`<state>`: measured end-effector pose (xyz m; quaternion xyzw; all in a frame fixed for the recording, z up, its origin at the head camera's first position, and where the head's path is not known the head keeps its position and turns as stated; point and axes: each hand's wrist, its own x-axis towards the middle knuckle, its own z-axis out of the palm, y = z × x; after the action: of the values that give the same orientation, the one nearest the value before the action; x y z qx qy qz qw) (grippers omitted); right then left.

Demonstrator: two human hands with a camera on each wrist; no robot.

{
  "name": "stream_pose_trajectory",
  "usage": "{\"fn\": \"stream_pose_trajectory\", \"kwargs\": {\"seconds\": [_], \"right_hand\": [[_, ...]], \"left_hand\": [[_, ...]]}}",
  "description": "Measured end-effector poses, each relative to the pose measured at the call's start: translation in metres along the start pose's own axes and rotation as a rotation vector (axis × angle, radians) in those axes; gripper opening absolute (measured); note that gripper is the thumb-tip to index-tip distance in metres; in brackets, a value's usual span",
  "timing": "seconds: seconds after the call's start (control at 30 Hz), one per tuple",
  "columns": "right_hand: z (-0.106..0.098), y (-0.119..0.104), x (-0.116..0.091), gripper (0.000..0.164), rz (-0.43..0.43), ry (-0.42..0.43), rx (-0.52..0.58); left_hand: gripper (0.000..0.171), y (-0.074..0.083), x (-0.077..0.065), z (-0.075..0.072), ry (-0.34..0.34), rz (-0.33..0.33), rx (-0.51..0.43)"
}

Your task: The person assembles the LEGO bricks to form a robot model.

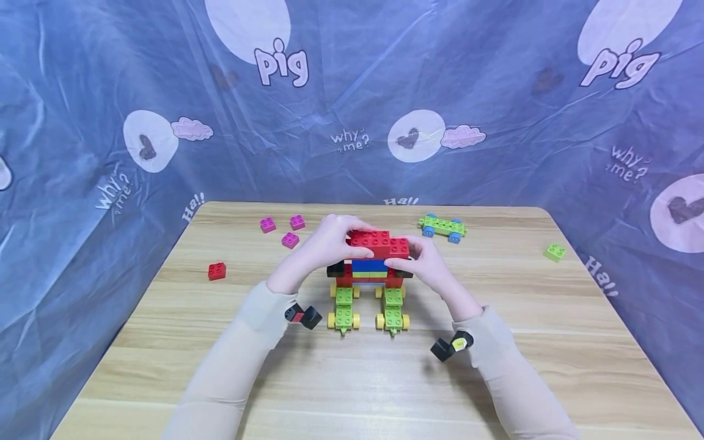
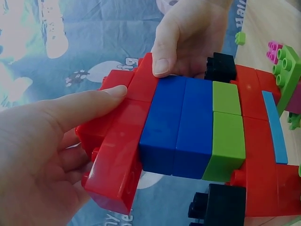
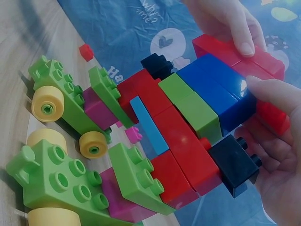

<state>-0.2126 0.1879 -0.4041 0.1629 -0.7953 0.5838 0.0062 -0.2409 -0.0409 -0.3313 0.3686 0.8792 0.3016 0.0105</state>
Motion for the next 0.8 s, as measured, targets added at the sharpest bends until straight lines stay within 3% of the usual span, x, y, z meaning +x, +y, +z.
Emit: {"fn": "stream_pose_trajectory", "kwargs": {"seconds": [0.37,0.8], "right_hand": [[-0.0002,0.0025,-0.0002,0.041,0.001,0.003,0.01],[-0.0002,0.003,-0.0005,0.044,-0.027,-0.001,0.017]], "left_hand": [[0.044,-0.0063,-0.0008,0.0047,0.019,-0.024,-0.13],[0.046,-0.008,-0.0014,0.0063,0.033,-0.004,-0.143]]}}
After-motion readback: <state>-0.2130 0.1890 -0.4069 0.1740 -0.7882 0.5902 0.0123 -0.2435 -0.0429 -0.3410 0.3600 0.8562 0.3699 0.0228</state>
